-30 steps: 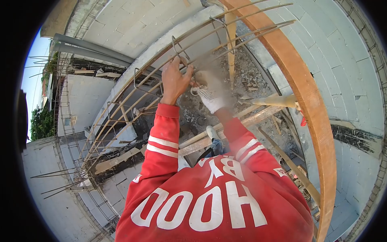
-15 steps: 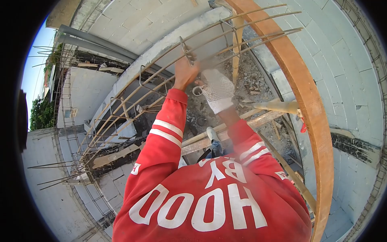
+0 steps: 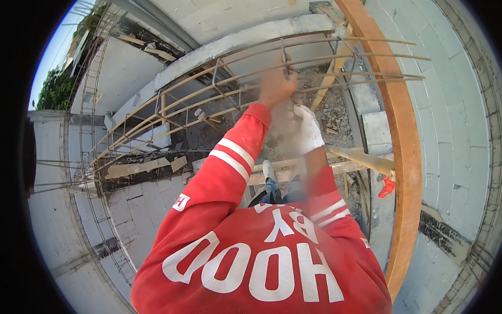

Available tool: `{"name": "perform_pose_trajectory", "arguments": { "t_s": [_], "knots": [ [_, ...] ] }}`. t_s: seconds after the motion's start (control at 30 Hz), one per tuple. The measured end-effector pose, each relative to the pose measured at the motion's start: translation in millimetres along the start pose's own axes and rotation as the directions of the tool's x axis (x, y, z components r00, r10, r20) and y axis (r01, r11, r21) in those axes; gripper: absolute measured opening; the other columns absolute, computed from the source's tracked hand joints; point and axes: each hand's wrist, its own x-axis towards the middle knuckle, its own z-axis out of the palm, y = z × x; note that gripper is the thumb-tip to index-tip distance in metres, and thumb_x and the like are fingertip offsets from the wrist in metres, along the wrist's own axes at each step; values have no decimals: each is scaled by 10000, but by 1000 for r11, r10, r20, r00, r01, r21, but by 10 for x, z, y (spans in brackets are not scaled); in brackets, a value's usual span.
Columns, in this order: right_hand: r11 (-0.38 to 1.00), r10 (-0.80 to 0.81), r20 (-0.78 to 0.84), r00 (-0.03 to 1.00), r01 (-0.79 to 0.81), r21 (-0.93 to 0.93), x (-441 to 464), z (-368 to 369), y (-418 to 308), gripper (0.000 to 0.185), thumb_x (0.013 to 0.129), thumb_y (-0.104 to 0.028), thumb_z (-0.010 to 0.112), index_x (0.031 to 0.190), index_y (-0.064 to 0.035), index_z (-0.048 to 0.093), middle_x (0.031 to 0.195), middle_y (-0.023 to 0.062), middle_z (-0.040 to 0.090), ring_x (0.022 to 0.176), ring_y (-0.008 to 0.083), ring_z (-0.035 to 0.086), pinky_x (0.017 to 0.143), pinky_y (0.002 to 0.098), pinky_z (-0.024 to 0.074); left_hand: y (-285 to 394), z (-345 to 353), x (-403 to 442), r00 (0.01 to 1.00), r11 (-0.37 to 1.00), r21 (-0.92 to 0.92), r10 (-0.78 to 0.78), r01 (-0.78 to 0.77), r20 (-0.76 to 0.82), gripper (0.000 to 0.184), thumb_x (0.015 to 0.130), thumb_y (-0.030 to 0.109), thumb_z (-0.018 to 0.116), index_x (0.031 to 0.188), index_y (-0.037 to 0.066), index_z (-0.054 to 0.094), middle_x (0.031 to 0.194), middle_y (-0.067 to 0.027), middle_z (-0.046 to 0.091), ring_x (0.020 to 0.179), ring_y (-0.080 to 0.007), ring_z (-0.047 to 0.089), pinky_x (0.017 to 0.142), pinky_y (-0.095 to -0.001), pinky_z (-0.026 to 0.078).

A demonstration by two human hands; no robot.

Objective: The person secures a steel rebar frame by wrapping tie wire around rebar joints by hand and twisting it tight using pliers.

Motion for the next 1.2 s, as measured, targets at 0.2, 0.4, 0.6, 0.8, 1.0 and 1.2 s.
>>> {"name": "perform_pose_trajectory", "arguments": {
  "t_s": [0.2,0.4,0.6,0.8,1.0,1.2],
  "knots": [
    [489,-539,105,836,412,-769,-813,263,42,475,986,-327,643,1362,-46,574,1017,71,693,706,128,603,612,310,485,169,-16,-13,999,999,31,-37,37,-8,493,725,217,743,1093,-11,507,937,-262,660,913,-477,642,805,-530,506],
    [925,-294,31,955,293,-242,-98,-484,77,413,956,-197,614,1346,-74,549,1050,88,660,797,182,636,608,295,509,180,20,-11,996,996,-40,-85,85,3,513,731,227,744,1103,-28,500,967,-273,654,941,-486,637,835,-534,515],
    [663,-587,-118,801,392,-638,110,-1137,251,261,936,-115,647,1196,-94,643,807,47,637,633,84,561,554,205,443,165,115,-22,998,995,-86,-59,56,-37,501,745,180,710,1144,-24,485,993,-276,646,940,-471,635,805,-525,510],
    [-402,-224,813,537,709,-579,-1157,1121,-17,524,852,-181,763,1314,-10,586,1139,178,699,1044,308,693,884,388,553,232,30,-39,991,985,-108,-134,135,12,636,679,206,722,1230,-23,503,1032,-292,666,979,-475,651,842,-518,539],
    [-653,245,455,856,492,-575,-537,2220,563,767,754,-359,836,1369,-6,543,1162,209,699,1078,365,677,910,403,540,257,109,-3,993,985,-132,-115,115,6,642,676,207,724,1233,-22,503,1031,-293,666,981,-474,652,842,-517,538],
    [-596,266,648,713,650,-471,162,1999,688,462,728,-327,849,1072,-91,649,1013,201,721,988,385,688,868,437,541,248,170,51,994,981,-158,-109,112,25,648,672,207,726,1237,-20,502,1030,-293,666,982,-472,652,843,-515,538]
  ]
}}
